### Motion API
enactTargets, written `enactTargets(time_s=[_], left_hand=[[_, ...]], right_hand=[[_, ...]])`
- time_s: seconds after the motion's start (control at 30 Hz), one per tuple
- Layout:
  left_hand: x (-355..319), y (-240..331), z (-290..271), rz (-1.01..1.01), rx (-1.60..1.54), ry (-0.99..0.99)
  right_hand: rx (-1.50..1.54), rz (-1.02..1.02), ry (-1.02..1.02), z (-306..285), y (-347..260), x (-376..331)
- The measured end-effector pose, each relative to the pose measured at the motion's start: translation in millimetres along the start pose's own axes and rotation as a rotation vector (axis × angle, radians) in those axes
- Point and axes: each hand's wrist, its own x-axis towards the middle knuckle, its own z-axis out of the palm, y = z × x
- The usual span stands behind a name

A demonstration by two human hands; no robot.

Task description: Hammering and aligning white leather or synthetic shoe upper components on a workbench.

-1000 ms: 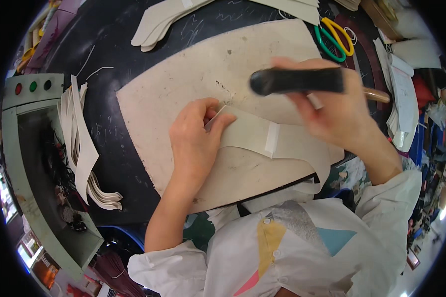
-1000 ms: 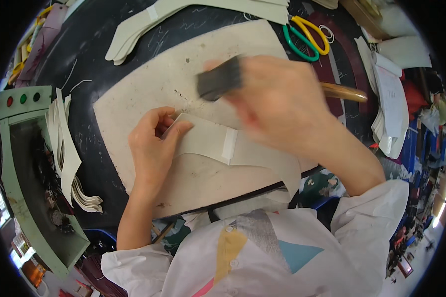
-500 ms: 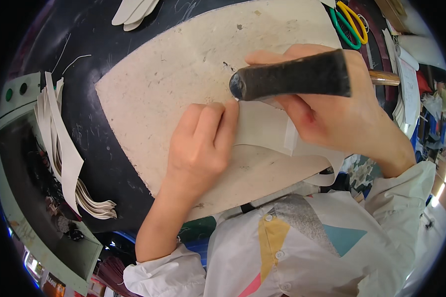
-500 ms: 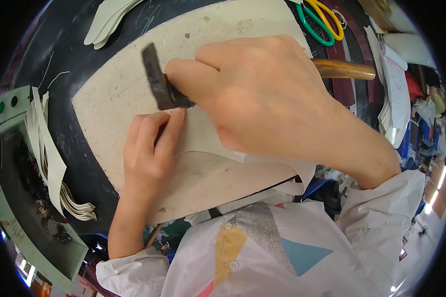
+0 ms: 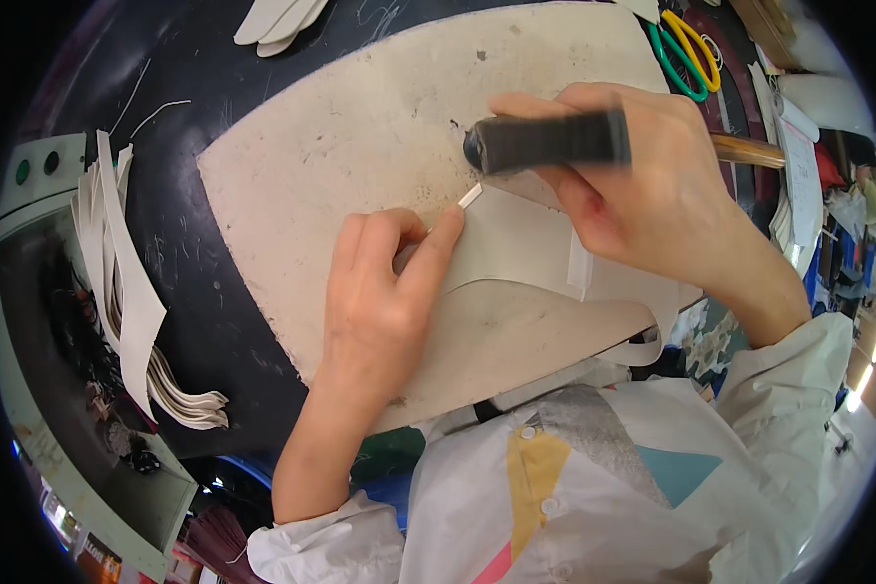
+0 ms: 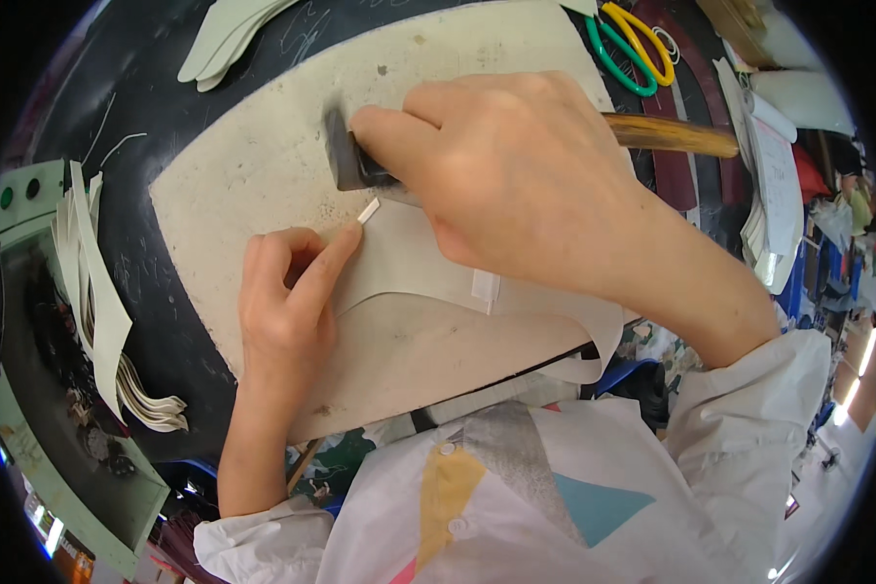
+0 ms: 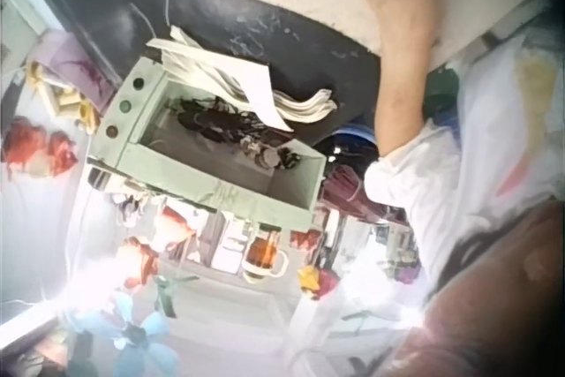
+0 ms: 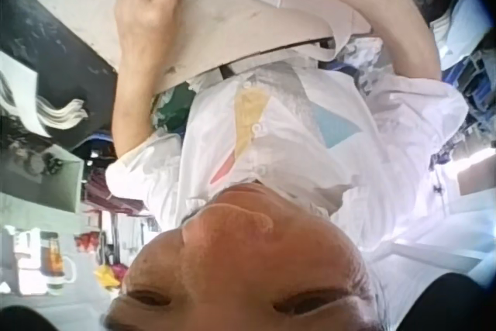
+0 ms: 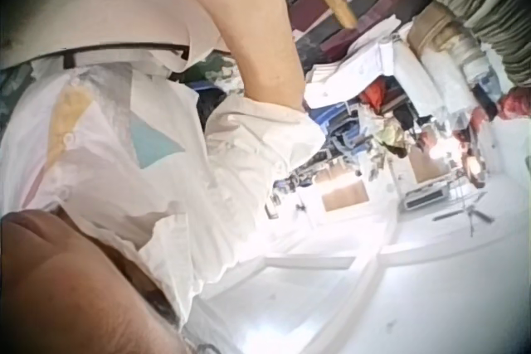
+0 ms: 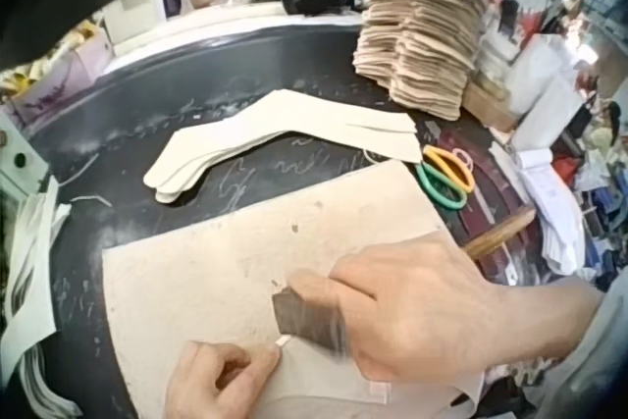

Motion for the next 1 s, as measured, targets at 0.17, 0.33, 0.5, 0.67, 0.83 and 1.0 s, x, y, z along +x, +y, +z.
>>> enactTargets(time_s=[0.17, 0.33, 0.5, 0.67, 0.83, 1.0], left_hand=[[-0.1, 1.0, 2.1, -0.002, -0.07, 0.049], [-2.6, 5.3, -5.4, -0.075, -0.078, 0.087], [9.2, 6.3, 0.2, -0.134, -0.126, 0.096], [8.2, 8.6, 1.6, -0.11, -0.102, 0.126], [10.6, 10.8, -1.6, -0.113, -0.12, 0.131], [12.0, -0.3, 8.5, -0.119, -0.085, 0.088]], right_hand=[[0.045, 0.045, -0.082, -0.9, -14.5, -16.3], [0.149, 0.041, -0.032, 6.0, -4.5, -13.2], [0.26, 0.12, 0.05, 11.0, -3.5, -19.7], [0.238, 0.142, 0.078, 10.2, -7.6, -22.9], [0.274, 0.07, 0.147, 5.0, -7.8, -21.6], [0.025, 0.098, 0.051, 0.6, 0.5, -26.7]])
